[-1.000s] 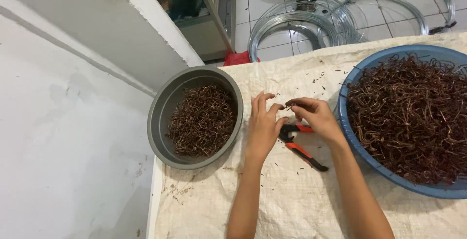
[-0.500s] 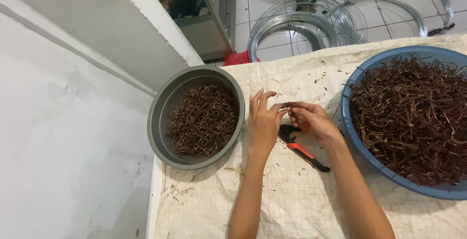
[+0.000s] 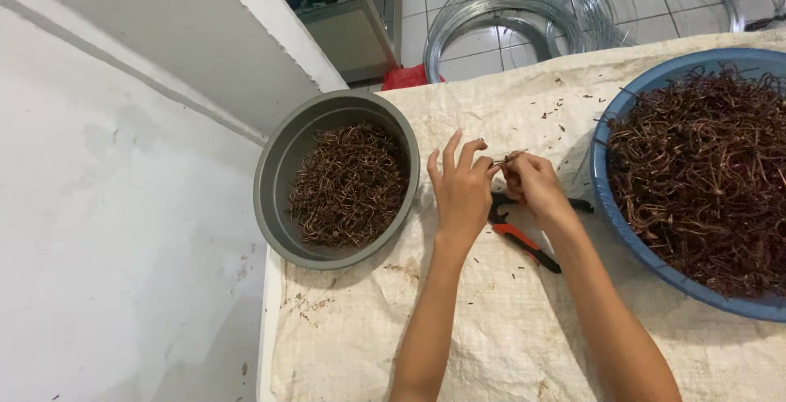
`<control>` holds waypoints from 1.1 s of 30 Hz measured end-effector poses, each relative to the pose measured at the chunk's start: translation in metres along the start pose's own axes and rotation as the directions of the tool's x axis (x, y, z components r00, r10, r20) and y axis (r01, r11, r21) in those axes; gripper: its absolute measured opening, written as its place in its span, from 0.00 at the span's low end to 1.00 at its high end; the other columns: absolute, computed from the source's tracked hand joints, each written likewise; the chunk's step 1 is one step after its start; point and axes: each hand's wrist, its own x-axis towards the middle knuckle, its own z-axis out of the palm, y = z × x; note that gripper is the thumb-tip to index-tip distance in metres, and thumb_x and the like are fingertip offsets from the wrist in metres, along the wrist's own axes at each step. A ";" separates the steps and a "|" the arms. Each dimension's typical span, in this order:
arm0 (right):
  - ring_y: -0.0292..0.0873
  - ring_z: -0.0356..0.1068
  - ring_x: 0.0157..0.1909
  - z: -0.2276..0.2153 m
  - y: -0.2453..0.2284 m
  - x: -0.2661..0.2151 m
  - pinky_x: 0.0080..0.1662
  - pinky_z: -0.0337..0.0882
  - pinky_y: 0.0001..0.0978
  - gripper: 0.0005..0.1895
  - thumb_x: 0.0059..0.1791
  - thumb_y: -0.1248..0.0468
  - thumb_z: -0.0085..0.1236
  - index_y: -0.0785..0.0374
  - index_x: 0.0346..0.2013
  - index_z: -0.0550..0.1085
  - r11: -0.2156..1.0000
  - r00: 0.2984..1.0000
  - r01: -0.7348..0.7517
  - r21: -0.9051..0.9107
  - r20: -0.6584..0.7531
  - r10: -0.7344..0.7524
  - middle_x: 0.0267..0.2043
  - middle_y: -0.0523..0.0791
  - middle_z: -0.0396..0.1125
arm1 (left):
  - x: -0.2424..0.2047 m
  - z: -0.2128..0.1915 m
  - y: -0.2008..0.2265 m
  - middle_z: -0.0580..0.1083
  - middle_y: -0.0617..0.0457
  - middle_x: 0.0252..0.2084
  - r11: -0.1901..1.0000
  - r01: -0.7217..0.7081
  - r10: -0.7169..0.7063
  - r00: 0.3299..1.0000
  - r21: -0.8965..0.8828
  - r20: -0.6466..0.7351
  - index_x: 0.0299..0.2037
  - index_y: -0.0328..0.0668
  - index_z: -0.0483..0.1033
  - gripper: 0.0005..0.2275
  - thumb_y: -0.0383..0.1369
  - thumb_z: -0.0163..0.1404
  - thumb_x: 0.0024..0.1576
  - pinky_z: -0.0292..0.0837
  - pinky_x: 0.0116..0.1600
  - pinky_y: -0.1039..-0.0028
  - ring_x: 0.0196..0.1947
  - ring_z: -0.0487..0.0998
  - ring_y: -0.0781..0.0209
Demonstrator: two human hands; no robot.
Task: Cutting thin wires into smaller pieces using wire cutters and sorting them into a bowl
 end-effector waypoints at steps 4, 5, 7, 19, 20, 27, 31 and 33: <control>0.33 0.48 0.19 0.008 -0.015 -0.015 0.20 0.50 0.23 0.11 0.49 0.63 0.51 0.60 0.22 0.67 0.999 1.000 0.007 0.034 0.001 -0.007 0.19 0.39 0.49 | 0.001 -0.004 -0.002 0.69 0.60 0.51 1.000 0.008 -0.008 1.000 -0.005 0.025 0.35 0.49 0.75 0.10 0.42 0.47 0.61 0.47 0.69 0.48 0.68 0.61 0.50; 0.33 0.48 0.19 0.010 -0.019 -0.016 0.20 0.50 0.22 0.11 0.49 0.63 0.51 0.60 0.22 0.67 0.998 1.000 0.002 0.064 0.010 -0.003 0.19 0.39 0.48 | 0.001 -0.004 -0.002 0.69 0.59 0.51 0.999 0.019 -0.018 0.999 -0.027 0.039 0.35 0.47 0.75 0.10 0.42 0.48 0.60 0.49 0.69 0.48 0.67 0.61 0.50; 0.33 0.48 0.18 0.011 -0.024 -0.022 0.19 0.50 0.22 0.10 0.49 0.63 0.51 0.59 0.23 0.67 0.996 1.000 -0.004 0.092 0.013 0.003 0.19 0.39 0.48 | 0.000 -0.005 -0.001 0.69 0.58 0.51 0.998 0.030 -0.027 0.998 -0.053 0.054 0.35 0.46 0.76 0.10 0.41 0.49 0.60 0.50 0.68 0.48 0.67 0.62 0.49; 0.34 0.48 0.19 0.007 -0.018 -0.017 0.21 0.48 0.24 0.09 0.50 0.65 0.48 0.64 0.28 0.72 0.992 1.000 -0.010 -0.127 -0.003 0.010 0.21 0.42 0.52 | 0.002 -0.010 0.002 0.66 0.57 0.50 0.999 0.026 -0.019 0.988 -0.044 0.150 0.33 0.43 0.75 0.10 0.40 0.49 0.60 0.46 0.70 0.45 0.68 0.59 0.47; 0.33 0.47 0.18 0.008 -0.018 -0.018 0.21 0.48 0.23 0.09 0.50 0.66 0.45 0.63 0.28 0.71 0.995 1.000 0.012 -0.098 0.012 -0.011 0.20 0.40 0.49 | 0.002 -0.010 0.003 0.67 0.57 0.50 0.999 0.025 -0.020 0.992 -0.037 0.124 0.33 0.43 0.75 0.10 0.40 0.48 0.60 0.44 0.71 0.44 0.68 0.59 0.47; 0.30 0.43 0.19 0.010 -0.013 -0.012 0.21 0.45 0.20 0.09 0.51 0.66 0.42 0.60 0.27 0.68 0.997 0.998 0.067 -0.036 0.025 -0.066 0.20 0.35 0.43 | 0.005 -0.005 0.004 0.66 0.55 0.60 0.999 0.039 -0.039 0.996 -0.003 -0.077 0.35 0.44 0.75 0.11 0.42 0.51 0.58 0.58 0.66 0.53 0.71 0.58 0.44; 0.29 0.42 0.19 0.014 -0.018 -0.018 0.21 0.43 0.19 0.10 0.51 0.66 0.42 0.59 0.25 0.67 0.997 0.997 0.069 -0.042 0.035 -0.067 0.20 0.34 0.42 | 0.004 -0.009 0.004 0.67 0.55 0.59 0.998 0.053 -0.051 0.995 0.017 -0.090 0.33 0.44 0.76 0.11 0.42 0.53 0.58 0.60 0.64 0.54 0.71 0.58 0.44; 0.29 0.44 0.18 0.015 -0.017 -0.016 0.21 0.44 0.19 0.10 0.51 0.67 0.41 0.60 0.26 0.68 0.995 0.996 0.086 -0.049 0.043 -0.084 0.20 0.34 0.43 | 0.004 -0.009 0.007 0.67 0.56 0.57 0.998 0.056 -0.055 0.997 0.012 -0.059 0.31 0.43 0.74 0.13 0.43 0.49 0.60 0.60 0.63 0.56 0.69 0.59 0.45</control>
